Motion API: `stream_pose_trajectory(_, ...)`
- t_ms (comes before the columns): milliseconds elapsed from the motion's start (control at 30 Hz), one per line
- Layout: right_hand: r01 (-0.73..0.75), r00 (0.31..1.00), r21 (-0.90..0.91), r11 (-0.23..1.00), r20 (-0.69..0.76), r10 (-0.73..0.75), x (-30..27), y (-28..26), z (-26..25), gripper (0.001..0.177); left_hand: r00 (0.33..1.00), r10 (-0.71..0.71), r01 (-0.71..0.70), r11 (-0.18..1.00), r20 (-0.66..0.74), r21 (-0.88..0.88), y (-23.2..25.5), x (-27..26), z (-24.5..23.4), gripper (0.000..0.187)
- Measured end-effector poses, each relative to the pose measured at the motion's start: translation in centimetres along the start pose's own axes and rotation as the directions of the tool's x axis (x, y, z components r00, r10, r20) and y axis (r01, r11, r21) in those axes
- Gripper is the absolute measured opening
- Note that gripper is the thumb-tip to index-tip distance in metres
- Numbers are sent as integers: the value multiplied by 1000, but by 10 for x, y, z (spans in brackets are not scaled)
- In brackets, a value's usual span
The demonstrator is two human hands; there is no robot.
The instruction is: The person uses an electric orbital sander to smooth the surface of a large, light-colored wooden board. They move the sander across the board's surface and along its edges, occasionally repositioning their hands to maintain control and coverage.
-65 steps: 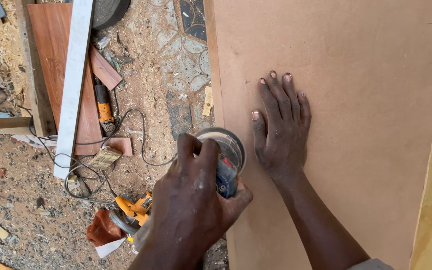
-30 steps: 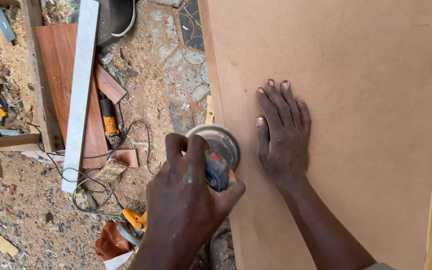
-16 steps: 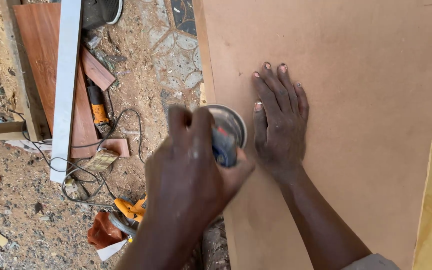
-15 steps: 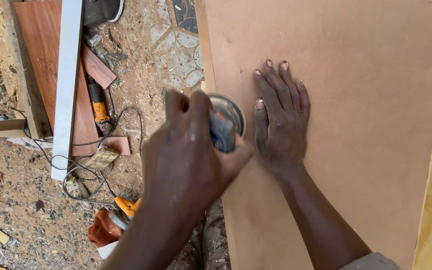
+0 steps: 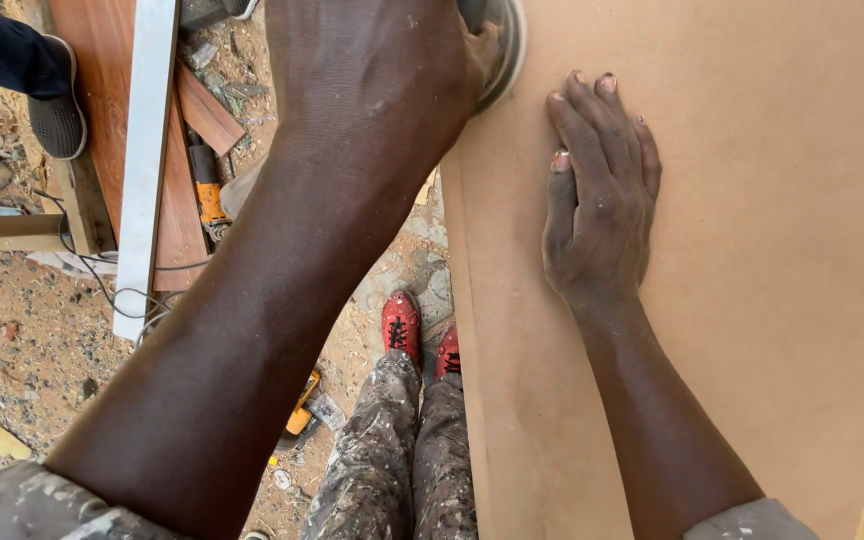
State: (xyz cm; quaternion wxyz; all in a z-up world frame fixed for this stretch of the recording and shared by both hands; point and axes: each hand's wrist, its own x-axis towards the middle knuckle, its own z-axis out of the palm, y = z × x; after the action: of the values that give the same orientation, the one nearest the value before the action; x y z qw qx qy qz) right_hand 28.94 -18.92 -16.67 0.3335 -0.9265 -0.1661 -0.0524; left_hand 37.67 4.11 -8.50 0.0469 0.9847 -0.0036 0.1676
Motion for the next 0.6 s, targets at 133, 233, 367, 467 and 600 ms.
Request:
stream_pose_trajectory(133,6,994,114,993,-110,6,5,1,-1,56,992,25,-12,995,124,-100,24,-23,-47,40)
stream_pose_trajectory(233,43,975,254,966,-223,15,6,2,0,57,926,-22,83,985,376,-148,39,-63,-97,67)
stream_pose_trajectory(367,59,969,414,908,-244,48,4,5,-4,56,845,43,41,989,534,-144,46,-148,-129,65)
stream_pose_trajectory(467,70,992,397,915,-128,-21,3,1,-7,59,840,173,-221,975,515,33,69,-239,-152,52)
stream_pose_trajectory(600,39,996,133,990,71,-49,-10,3,-2,61,963,202,-216,974,180,66,128,-331,-144,9)
